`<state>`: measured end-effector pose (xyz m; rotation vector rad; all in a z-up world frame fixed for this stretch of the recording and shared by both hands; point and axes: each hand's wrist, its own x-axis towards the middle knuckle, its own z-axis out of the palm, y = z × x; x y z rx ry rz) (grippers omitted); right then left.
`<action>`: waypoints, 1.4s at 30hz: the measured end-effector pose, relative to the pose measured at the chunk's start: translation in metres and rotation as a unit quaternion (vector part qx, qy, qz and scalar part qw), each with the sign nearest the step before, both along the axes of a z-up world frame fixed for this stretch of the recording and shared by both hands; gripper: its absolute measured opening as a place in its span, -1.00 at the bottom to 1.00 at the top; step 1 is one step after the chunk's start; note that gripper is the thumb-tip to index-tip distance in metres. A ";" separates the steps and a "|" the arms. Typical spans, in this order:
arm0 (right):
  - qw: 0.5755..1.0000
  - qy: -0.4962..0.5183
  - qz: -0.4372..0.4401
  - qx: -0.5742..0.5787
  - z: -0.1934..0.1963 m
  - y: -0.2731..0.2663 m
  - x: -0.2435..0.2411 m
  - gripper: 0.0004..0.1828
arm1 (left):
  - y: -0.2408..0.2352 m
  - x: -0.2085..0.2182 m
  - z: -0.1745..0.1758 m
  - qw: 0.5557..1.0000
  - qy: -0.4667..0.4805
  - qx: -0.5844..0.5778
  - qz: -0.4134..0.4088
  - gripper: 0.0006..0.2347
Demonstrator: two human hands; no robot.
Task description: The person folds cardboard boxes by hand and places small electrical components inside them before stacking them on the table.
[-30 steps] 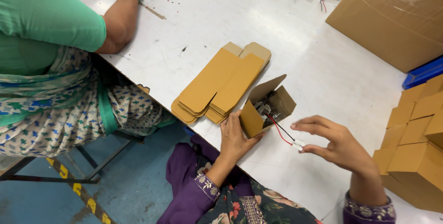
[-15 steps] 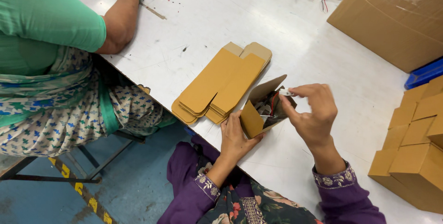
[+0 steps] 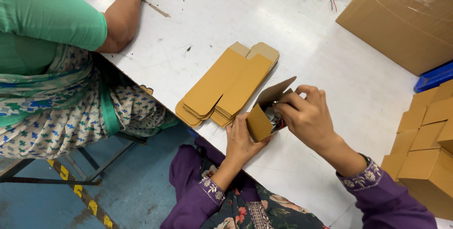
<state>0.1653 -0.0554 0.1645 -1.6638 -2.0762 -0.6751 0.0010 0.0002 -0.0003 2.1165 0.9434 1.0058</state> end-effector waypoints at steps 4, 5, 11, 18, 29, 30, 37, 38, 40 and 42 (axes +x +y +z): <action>0.999 -0.035 0.013 -0.025 -0.003 -0.011 -0.001 -0.68 | 0.001 0.000 -0.002 1.000 -0.002 0.006 0.005 -0.21; 0.998 -0.025 0.028 -0.051 -0.003 -0.015 0.002 -0.63 | 0.002 0.000 -0.001 1.000 0.005 -0.012 0.000 -0.20; 0.983 0.058 0.080 -0.157 -0.013 -0.025 0.024 -0.46 | 0.010 -0.011 0.023 0.931 -0.263 -0.207 -0.145 -0.24; 0.989 0.105 0.082 -0.064 -0.042 -0.027 0.006 -0.52 | 0.011 0.023 0.073 0.930 -0.267 -0.229 -0.107 -0.55; 0.792 0.589 0.123 0.103 -0.067 -0.039 0.032 -0.66 | 0.014 0.026 0.079 0.932 -0.230 -0.267 -0.084 -0.57; 0.746 0.651 0.135 0.035 -0.067 -0.027 0.039 -0.57 | 0.014 0.026 0.078 0.931 -0.230 -0.270 -0.084 -0.57; 0.552 0.740 0.240 -0.300 -0.085 0.019 0.046 -0.21 | 0.017 0.020 0.079 0.933 -0.208 -0.285 -0.069 -0.54; 0.572 0.741 0.210 -0.282 -0.090 0.020 0.042 -0.27 | 0.017 0.018 0.077 0.929 -0.215 -0.292 -0.072 -0.56; 0.610 0.740 0.146 -0.243 -0.099 0.020 0.033 -0.37 | 0.018 0.018 0.071 0.920 -0.229 -0.308 -0.083 -0.59; 0.580 0.771 0.183 -0.185 -0.105 0.019 0.029 -0.56 | 0.016 0.020 0.065 0.937 -0.280 -0.179 -0.107 -0.68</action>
